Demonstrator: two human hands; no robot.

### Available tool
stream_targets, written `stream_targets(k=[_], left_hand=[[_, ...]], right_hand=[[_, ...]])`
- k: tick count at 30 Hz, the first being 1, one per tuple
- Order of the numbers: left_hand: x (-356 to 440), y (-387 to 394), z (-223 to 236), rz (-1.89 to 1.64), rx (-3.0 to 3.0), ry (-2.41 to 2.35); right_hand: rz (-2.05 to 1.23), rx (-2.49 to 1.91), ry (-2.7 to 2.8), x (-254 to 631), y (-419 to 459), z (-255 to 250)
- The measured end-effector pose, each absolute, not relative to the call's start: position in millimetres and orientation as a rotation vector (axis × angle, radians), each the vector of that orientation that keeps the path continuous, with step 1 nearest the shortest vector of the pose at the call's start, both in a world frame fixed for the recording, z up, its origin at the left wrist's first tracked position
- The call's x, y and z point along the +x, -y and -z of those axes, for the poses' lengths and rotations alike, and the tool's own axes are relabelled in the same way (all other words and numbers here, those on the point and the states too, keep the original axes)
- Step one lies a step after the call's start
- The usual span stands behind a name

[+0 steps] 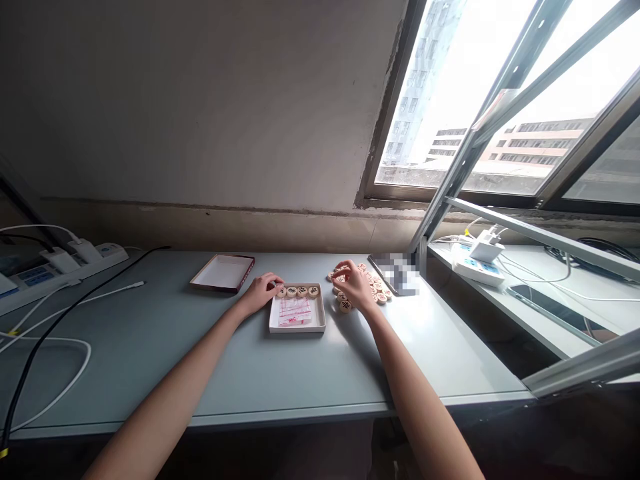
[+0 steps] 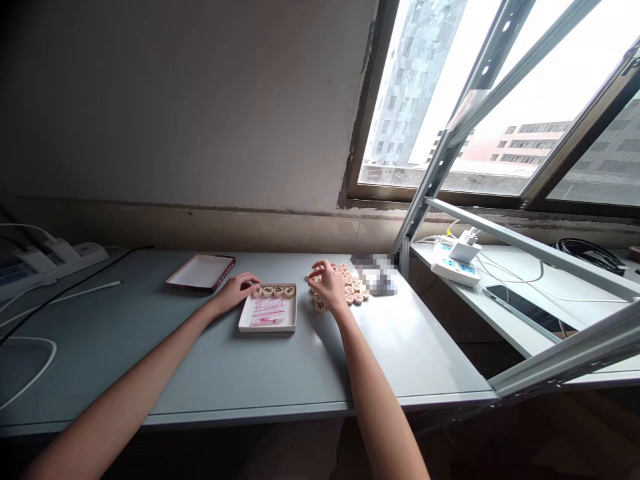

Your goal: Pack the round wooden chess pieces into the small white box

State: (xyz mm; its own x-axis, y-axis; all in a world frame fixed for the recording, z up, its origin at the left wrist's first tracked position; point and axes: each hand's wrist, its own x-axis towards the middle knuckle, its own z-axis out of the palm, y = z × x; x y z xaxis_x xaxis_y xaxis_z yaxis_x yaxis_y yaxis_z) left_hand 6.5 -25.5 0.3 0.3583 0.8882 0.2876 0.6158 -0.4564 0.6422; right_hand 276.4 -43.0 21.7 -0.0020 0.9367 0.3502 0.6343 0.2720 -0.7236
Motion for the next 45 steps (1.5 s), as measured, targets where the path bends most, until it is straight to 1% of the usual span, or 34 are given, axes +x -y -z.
stream_targets(k=[6,15,20,24,29,33,36,39,42,45], left_hand=[[5.4,23.1,2.7,-0.865,2.224,-1.302],[7.7,27.5,-2.6,-0.875,2.202,-1.286],[3.0,19.6,2.7,-0.892,2.194,-1.280],[-2.2,10.2,10.0,-0.945,2.194,-1.303],[-2.5,6.2,14.6,-0.966,2.226,-1.311],[-2.1,7.3,15.2,-0.975,2.252,-1.304],[-2.9,8.5,15.7,-0.985,2.271,-1.293],[-4.3,10.0,16.0,-0.989,2.273,-1.296],[-6.2,11.8,15.8,-0.999,2.252,-1.307],[-7.5,12.5,15.4,-0.997,2.224,-1.308]], right_hand=[[-0.341,-1.495,1.825,274.2,45.3,-24.7],[0.124,-1.674,2.002,268.9,49.0,-26.0],[0.415,-1.528,2.306,264.5,62.6,-22.3],[0.586,-1.436,2.428,262.4,98.5,-19.1],[0.592,-1.411,2.468,271.3,159.3,-10.9],[0.499,-1.399,2.502,275.0,184.6,-9.8],[0.408,-1.441,2.491,267.6,169.6,-11.7],[0.341,-1.588,2.409,252.1,132.1,-12.0],[0.311,-1.710,2.351,237.1,97.3,-13.3],[0.307,-1.713,2.375,231.5,86.1,-17.8]])
